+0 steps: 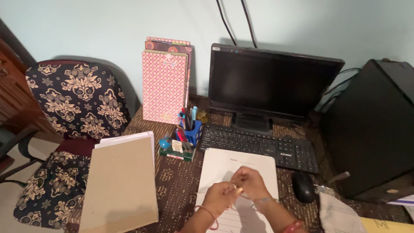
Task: The person organizes a desk by wiping a computer monitor, keyboard, and mouse with a cloth, then arranging stationery items, a notebook, and a yellow folder. The person also ties a rubber band around a notebook and places a small decorative object on top of it.
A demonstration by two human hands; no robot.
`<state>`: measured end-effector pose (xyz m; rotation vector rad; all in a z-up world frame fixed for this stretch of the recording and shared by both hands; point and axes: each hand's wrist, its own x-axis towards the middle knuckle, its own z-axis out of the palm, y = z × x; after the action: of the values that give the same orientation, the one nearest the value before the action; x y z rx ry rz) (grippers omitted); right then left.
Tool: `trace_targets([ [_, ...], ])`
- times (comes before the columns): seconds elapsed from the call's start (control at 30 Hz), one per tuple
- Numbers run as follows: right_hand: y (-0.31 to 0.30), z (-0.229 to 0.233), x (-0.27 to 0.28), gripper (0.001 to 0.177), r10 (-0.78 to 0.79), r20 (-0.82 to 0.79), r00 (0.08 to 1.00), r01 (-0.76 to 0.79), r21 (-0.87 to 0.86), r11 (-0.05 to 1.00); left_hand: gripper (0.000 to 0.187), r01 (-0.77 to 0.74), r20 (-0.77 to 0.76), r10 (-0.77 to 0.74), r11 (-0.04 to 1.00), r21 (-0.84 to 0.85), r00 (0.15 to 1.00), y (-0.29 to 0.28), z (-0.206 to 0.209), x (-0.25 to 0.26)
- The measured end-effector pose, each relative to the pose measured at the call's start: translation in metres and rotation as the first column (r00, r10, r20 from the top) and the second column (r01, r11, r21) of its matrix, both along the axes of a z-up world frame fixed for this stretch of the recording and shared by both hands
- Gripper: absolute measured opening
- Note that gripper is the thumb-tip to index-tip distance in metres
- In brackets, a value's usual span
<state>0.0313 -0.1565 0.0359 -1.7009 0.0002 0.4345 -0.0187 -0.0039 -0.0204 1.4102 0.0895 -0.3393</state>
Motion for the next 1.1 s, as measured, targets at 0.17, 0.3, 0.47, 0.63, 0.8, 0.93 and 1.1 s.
trace_targets([
  [0.17, -0.016, -0.022, -0.005, 0.018, 0.217, -0.098, 0.971, -0.195, 0.195, 0.961, 0.007, -0.152, 0.023, 0.151, 0.982, 0.109, 0.988, 0.011, 0.015, -0.008],
  [0.3, -0.027, -0.037, -0.002, 0.013, 0.283, -0.075, 0.956, -0.272, 0.128, 0.954, 0.015, -0.174, 0.043, 0.169, 0.969, 0.174, 0.985, 0.015, 0.029, -0.01],
  [0.47, -0.027, -0.057, 0.007, 0.009, 0.33, 0.014, 0.944, -0.33, 0.077, 0.941, 0.018, -0.209, 0.047, 0.204, 0.943, 0.258, 0.978, 0.015, 0.04, -0.012],
  [0.63, -0.025, -0.036, -0.001, 0.009, 0.249, 0.13, 0.96, -0.232, -0.13, 0.964, 0.012, -0.166, 0.108, 0.135, 0.918, 0.36, 0.985, 0.015, 0.032, -0.007],
  [0.8, -0.018, 0.006, -0.022, 0.024, 0.16, 0.311, 0.937, -0.033, -0.377, 0.926, 0.011, -0.259, -0.155, 0.267, 0.963, 0.07, 0.951, 0.006, 0.02, 0.001],
  [0.93, -0.014, 0.013, -0.035, 0.016, 0.128, 0.286, 0.95, -0.069, -0.207, 0.976, 0.019, -0.266, -0.19, 0.269, 0.963, 0.043, 0.944, 0.001, 0.017, 0.001],
  [1.1, -0.017, -0.005, -0.038, 0.01, 0.017, 0.253, 0.967, 0.004, -0.08, 0.997, 0.011, -0.188, -0.127, 0.196, 0.98, 0.072, 0.972, 0.002, 0.007, -0.003],
])
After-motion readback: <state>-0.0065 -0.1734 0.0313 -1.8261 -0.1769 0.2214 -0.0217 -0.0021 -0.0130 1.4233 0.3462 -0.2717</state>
